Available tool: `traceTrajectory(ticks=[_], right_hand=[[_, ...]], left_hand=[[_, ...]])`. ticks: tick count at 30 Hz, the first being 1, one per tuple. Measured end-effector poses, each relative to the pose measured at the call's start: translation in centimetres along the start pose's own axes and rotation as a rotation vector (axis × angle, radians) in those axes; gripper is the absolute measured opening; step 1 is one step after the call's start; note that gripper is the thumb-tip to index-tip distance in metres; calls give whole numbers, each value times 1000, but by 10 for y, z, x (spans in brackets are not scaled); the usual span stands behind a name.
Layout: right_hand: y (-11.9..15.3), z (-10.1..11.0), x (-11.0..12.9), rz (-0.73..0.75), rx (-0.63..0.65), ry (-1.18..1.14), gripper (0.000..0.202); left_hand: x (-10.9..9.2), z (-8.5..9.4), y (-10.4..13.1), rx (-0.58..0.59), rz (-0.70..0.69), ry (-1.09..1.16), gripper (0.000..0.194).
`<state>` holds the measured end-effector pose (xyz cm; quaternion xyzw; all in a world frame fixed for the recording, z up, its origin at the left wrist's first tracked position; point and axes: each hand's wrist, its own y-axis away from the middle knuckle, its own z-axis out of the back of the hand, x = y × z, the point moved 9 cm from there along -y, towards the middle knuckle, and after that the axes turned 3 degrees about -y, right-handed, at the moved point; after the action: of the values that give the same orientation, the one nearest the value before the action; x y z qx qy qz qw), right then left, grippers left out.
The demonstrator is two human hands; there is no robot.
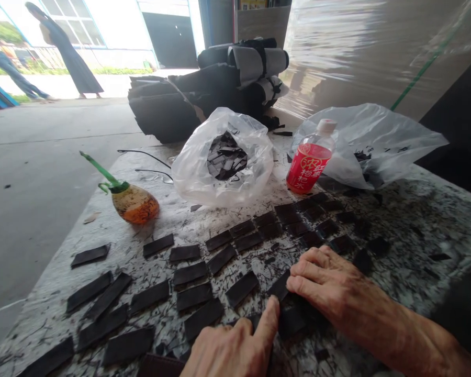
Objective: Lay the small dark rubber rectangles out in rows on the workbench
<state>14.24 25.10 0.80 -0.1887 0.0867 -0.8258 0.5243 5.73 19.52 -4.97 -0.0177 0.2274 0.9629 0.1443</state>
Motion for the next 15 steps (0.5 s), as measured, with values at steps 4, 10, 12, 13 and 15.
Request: traceTrajectory(ticks=[4, 10, 12, 13, 15], right_hand=[[0, -2, 0, 10, 12, -13, 27], [3, -6, -4, -47, 11, -45, 34], [5, -6, -7, -65, 19, -67, 31], [6, -6, -8, -64, 30, -89, 28], [7, -6, -9, -66, 73, -155, 23]], left_hand=[[1, -12, -1, 84, -34, 52, 69], [-1, -16, 0, 26, -83, 18, 70], [-1, -15, 2, 10, -80, -8, 72], [-1, -15, 2, -3, -77, -17, 73], [-2, -14, 3, -24, -84, -28, 72]])
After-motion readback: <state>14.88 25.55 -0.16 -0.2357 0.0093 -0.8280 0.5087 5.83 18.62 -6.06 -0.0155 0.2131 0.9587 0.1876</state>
